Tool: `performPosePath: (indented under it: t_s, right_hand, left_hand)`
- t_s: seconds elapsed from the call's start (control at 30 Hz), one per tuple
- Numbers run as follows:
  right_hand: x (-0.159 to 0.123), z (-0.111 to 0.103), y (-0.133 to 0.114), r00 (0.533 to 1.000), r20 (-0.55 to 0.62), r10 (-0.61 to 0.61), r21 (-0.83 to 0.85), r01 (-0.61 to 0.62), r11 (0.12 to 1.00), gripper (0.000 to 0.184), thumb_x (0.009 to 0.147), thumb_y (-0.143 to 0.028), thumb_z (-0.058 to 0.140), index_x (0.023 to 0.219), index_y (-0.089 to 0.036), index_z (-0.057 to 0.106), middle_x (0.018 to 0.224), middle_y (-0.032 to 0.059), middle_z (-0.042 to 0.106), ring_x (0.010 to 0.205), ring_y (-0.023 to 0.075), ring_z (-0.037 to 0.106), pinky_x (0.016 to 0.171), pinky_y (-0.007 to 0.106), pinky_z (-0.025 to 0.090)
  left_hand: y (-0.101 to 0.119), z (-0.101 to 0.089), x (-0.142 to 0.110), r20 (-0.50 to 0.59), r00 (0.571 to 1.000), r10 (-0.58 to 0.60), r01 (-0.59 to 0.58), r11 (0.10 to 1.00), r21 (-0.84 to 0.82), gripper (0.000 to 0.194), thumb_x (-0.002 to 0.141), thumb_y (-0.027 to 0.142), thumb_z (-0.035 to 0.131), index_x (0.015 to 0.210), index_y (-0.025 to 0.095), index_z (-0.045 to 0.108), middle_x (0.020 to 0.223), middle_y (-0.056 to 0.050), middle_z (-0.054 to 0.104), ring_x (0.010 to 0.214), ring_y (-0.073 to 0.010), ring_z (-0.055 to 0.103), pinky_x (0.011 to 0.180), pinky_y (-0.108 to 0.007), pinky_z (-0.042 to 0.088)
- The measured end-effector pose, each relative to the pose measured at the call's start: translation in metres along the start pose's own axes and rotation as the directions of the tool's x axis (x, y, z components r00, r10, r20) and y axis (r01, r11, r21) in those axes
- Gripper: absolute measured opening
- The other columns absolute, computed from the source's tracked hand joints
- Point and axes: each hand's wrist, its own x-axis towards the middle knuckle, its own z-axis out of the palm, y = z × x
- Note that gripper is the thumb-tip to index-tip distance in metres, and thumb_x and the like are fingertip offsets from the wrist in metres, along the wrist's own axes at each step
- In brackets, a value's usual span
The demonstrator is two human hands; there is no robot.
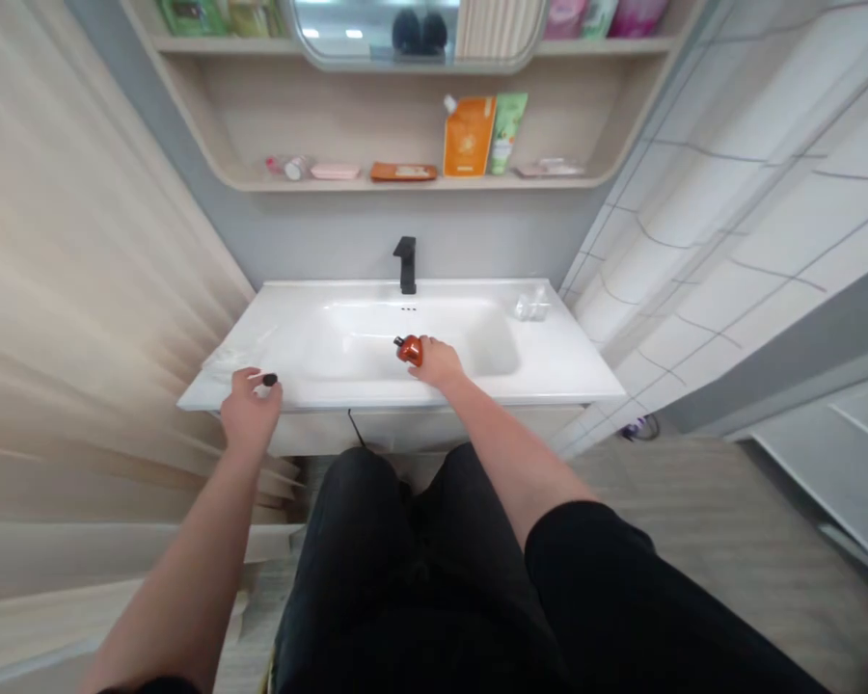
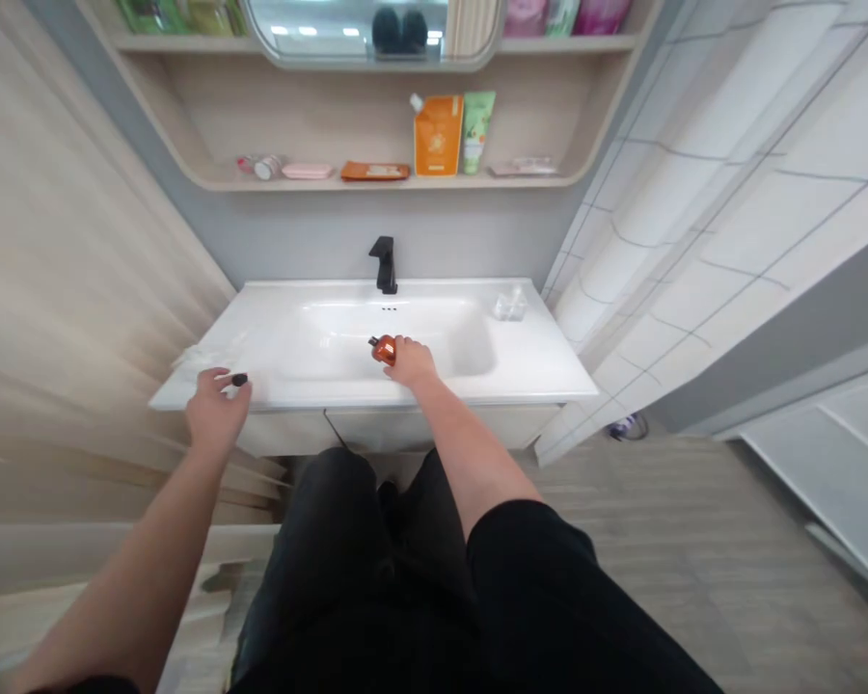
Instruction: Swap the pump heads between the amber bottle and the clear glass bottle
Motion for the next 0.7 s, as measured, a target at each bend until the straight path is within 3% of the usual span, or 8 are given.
performPosePath:
  t_s: [0.2, 0.3, 0.5, 0.6, 0.7]
  right_hand:
    - [-0.001, -0.001, 0.000, 1.000, -0.014, -0.012, -0.007, 0.012, 1.000, 0.056, 0.091, -0.043, 0.081, 0.137, -0.020, 0.060, 0.131, 0.0167, 0.078, 0.116, 0.0357, 0.076, 0.098, 0.043, 0.059]
    - [-0.001, -0.003, -0.001, 1.000, -0.002, -0.017, -0.011, 0.017, 1.000, 0.055, 0.092, -0.043, 0.081, 0.136, -0.019, 0.060, 0.132, 0.0167, 0.078, 0.118, 0.0353, 0.076, 0.099, 0.042, 0.058]
    - [-0.002, -0.009, -0.003, 1.000, 0.028, -0.013, -0.014, 0.014, 1.000, 0.057, 0.093, -0.045, 0.080, 0.138, -0.018, 0.058, 0.134, 0.0174, 0.077, 0.120, 0.0343, 0.076, 0.102, 0.040, 0.057]
    - [-0.002, -0.010, -0.003, 0.999, 0.033, -0.009, -0.015, 0.010, 1.000, 0.058, 0.093, -0.044, 0.080, 0.139, -0.018, 0.058, 0.134, 0.0180, 0.077, 0.122, 0.0349, 0.076, 0.103, 0.040, 0.057]
    - [-0.002, -0.009, -0.003, 0.999, 0.030, -0.023, -0.018, 0.024, 1.000, 0.058, 0.093, -0.045, 0.080, 0.139, -0.018, 0.058, 0.134, 0.0181, 0.077, 0.121, 0.0351, 0.076, 0.102, 0.041, 0.057]
  left_hand:
    - [-0.012, 0.003, -0.003, -0.088, 0.995, -0.051, 0.058, 0.995, 0.076, 0.033, 0.089, 0.043, 0.076, 0.115, 0.023, 0.069, 0.108, -0.013, 0.079, 0.107, -0.0401, 0.075, 0.104, -0.055, 0.060]
    - [-0.017, 0.012, 0.002, -0.104, 0.994, 0.021, -0.010, 0.994, 0.109, 0.029, 0.091, 0.040, 0.072, 0.111, 0.020, 0.072, 0.114, -0.017, 0.077, 0.119, -0.0408, 0.071, 0.115, -0.058, 0.054]
    - [-0.019, 0.027, 0.011, -0.135, 0.991, -0.010, 0.031, 0.987, 0.160, 0.035, 0.090, 0.038, 0.069, 0.118, 0.017, 0.069, 0.120, -0.019, 0.074, 0.130, -0.0420, 0.065, 0.125, -0.061, 0.044]
    - [-0.020, 0.026, 0.007, -0.220, 0.974, -0.057, 0.082, 0.991, 0.110, 0.040, 0.089, 0.038, 0.071, 0.122, 0.016, 0.062, 0.124, -0.020, 0.072, 0.130, -0.0421, 0.064, 0.124, -0.061, 0.044]
    - [-0.027, 0.021, 0.012, -0.352, 0.929, -0.118, 0.146, 0.988, 0.054, 0.044, 0.088, 0.034, 0.074, 0.124, 0.018, 0.056, 0.134, -0.020, 0.069, 0.134, -0.0402, 0.063, 0.124, -0.058, 0.046]
